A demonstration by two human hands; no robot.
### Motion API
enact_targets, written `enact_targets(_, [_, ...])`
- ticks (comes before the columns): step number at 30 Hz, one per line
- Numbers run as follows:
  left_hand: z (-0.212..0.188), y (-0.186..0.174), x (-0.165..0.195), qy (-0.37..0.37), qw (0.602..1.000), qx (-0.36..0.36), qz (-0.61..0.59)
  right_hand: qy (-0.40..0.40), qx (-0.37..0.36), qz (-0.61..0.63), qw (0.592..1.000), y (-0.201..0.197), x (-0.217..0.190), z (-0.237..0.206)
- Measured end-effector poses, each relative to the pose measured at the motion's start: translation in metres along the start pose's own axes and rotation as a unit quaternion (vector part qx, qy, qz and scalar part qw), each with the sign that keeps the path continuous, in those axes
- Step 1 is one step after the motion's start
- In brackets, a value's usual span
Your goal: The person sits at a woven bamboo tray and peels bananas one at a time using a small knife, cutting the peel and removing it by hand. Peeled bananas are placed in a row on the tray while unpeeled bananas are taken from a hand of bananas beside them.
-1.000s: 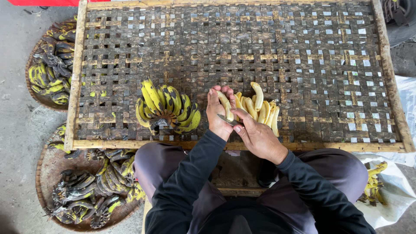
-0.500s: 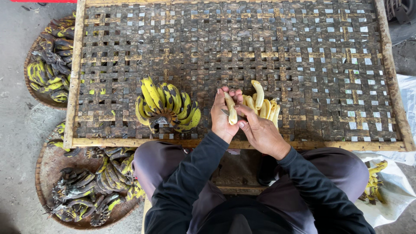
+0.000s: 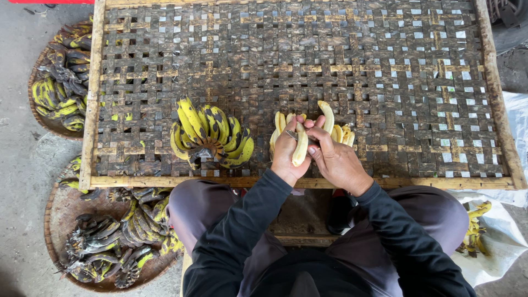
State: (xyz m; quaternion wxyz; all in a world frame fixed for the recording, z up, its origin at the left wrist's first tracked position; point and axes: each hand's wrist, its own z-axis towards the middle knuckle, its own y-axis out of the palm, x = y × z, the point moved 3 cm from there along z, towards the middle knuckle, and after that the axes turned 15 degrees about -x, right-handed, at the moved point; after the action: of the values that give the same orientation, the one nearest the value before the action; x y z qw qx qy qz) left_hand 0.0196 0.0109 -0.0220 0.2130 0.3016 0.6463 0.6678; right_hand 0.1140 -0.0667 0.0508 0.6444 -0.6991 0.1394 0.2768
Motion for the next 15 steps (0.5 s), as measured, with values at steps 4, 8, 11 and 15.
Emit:
enact_targets(4, [0.001,-0.006,-0.004,-0.018,0.999,-0.03,-0.006,0.023,-0.019,0.01,0.999,-0.003,0.006,0.001])
enact_targets(8, [0.001,-0.009,-0.006,-0.039,0.998,-0.049,-0.021,0.034,-0.026,0.024,0.999,-0.004,0.011,0.001])
enact_targets(11, [0.001,-0.009,-0.008,-0.057,0.997,-0.041,-0.022,0.018,-0.015,0.022,0.999,-0.005,0.013,0.001])
enact_targets(15, [0.002,-0.011,-0.01,-0.047,0.996,-0.05,-0.05,-0.013,0.013,0.01,1.0,-0.004,0.014,0.002])
